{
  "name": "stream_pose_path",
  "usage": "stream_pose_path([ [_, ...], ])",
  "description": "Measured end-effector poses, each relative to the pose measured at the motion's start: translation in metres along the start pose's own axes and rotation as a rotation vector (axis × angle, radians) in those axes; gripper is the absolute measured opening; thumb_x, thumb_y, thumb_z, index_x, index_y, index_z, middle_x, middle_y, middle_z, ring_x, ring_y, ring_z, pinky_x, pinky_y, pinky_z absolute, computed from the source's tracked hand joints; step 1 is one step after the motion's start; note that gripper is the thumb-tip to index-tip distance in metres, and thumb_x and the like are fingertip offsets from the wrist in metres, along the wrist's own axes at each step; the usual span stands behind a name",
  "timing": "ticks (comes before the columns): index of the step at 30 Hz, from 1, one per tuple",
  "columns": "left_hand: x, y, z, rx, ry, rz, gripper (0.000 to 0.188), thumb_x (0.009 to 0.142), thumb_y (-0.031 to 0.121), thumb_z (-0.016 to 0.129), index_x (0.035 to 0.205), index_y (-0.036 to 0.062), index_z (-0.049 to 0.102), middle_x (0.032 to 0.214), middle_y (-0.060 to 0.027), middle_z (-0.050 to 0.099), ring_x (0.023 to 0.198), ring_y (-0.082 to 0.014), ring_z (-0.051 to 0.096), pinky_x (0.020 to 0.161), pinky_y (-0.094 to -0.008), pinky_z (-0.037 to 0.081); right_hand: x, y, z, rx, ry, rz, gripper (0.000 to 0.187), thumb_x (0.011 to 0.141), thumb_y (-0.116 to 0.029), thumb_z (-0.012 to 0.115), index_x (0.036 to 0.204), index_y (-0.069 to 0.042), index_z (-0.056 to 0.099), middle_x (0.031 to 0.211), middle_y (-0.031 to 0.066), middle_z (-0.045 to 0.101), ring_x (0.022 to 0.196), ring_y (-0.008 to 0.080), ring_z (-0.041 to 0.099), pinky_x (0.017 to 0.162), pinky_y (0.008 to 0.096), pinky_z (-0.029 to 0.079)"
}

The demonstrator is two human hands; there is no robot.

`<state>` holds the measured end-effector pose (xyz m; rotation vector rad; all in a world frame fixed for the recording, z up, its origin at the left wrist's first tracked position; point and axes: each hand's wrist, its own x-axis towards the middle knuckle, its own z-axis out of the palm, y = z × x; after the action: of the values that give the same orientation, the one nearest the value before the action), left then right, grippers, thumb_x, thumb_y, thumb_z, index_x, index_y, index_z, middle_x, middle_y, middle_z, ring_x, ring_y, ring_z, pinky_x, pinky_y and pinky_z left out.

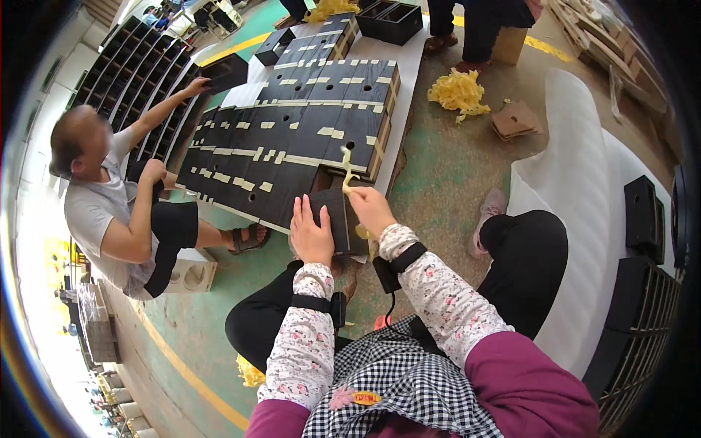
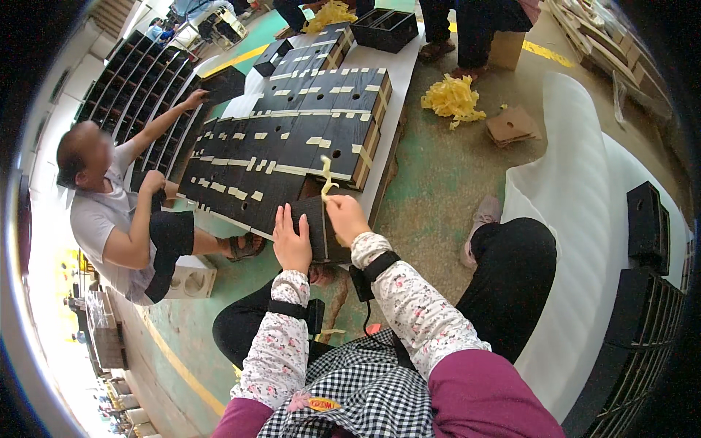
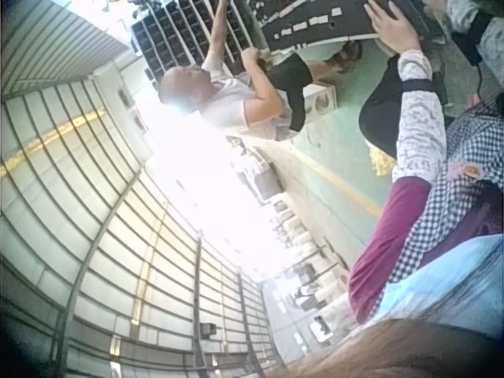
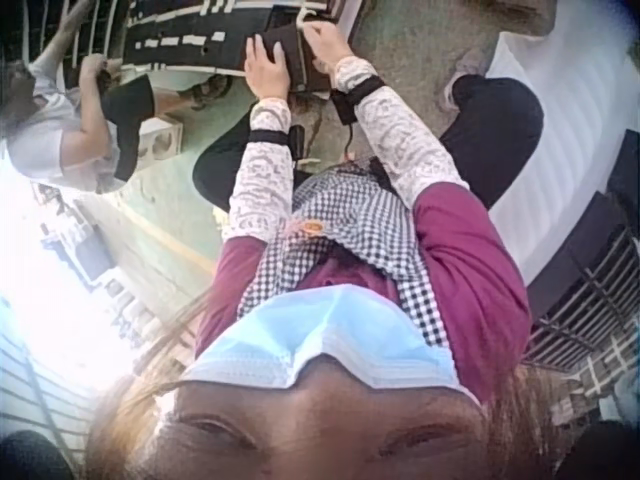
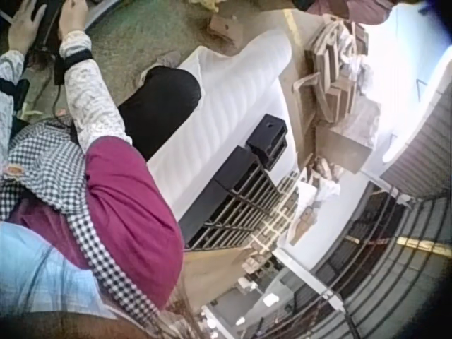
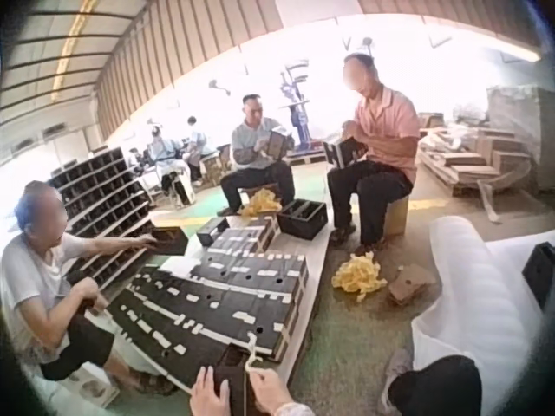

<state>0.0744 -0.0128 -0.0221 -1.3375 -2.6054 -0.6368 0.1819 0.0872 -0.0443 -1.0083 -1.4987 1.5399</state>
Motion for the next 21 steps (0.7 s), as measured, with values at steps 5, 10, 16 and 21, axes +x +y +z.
stream_pose_path([
  [5,0.000,0.004,-0.004,-0.011,-0.009,-0.017,0.052,0.091,0.041,0.044,0.134,0.0116,0.041,0.139,-0.0068,0.039,0.119,-0.0317,0.044,0.093,-0.0438,0.039,0.021,0.005,-0.015,0.080,0.174,0.077,0.029,0.087,-0.020,0.050,0.079,0.006,0.060,0.052,0.0085,0.047,0.049,0.0195,0.049,0.051,0.0334,0.039],
  [10,0.000,0.003,-0.003,0.004,-0.017,-0.038,0.053,0.091,0.042,0.043,0.134,0.0114,0.041,0.140,-0.0081,0.038,0.122,-0.0313,0.042,0.097,-0.0426,0.036,-0.003,-0.007,0.028,-0.361,0.161,-0.145,0.023,0.085,-0.016,0.049,0.089,0.002,0.062,0.086,0.0214,0.057,0.082,0.0382,0.056,0.073,0.0424,0.047],
  [16,-0.001,0.006,-0.006,-0.022,-0.051,-0.068,0.053,0.092,0.042,0.041,0.135,0.0105,0.040,0.141,-0.0102,0.037,0.125,-0.0305,0.039,0.102,-0.0403,0.032,-0.006,-0.017,0.012,-0.418,0.011,-0.156,0.023,0.086,-0.017,0.049,0.096,-0.001,0.063,0.090,0.0181,0.057,0.083,0.0367,0.057,0.074,0.0440,0.047],
  [21,0.000,0.002,0.000,-0.005,-0.014,-0.037,0.054,0.091,0.044,0.043,0.135,0.0130,0.041,0.141,-0.0060,0.038,0.121,-0.0305,0.042,0.095,-0.0426,0.037,0.003,-0.026,-0.024,-0.042,-0.314,0.163,0.025,0.086,-0.021,0.053,0.088,0.002,0.066,0.067,0.0106,0.062,0.069,0.0187,0.060,0.065,0.0340,0.046],
])
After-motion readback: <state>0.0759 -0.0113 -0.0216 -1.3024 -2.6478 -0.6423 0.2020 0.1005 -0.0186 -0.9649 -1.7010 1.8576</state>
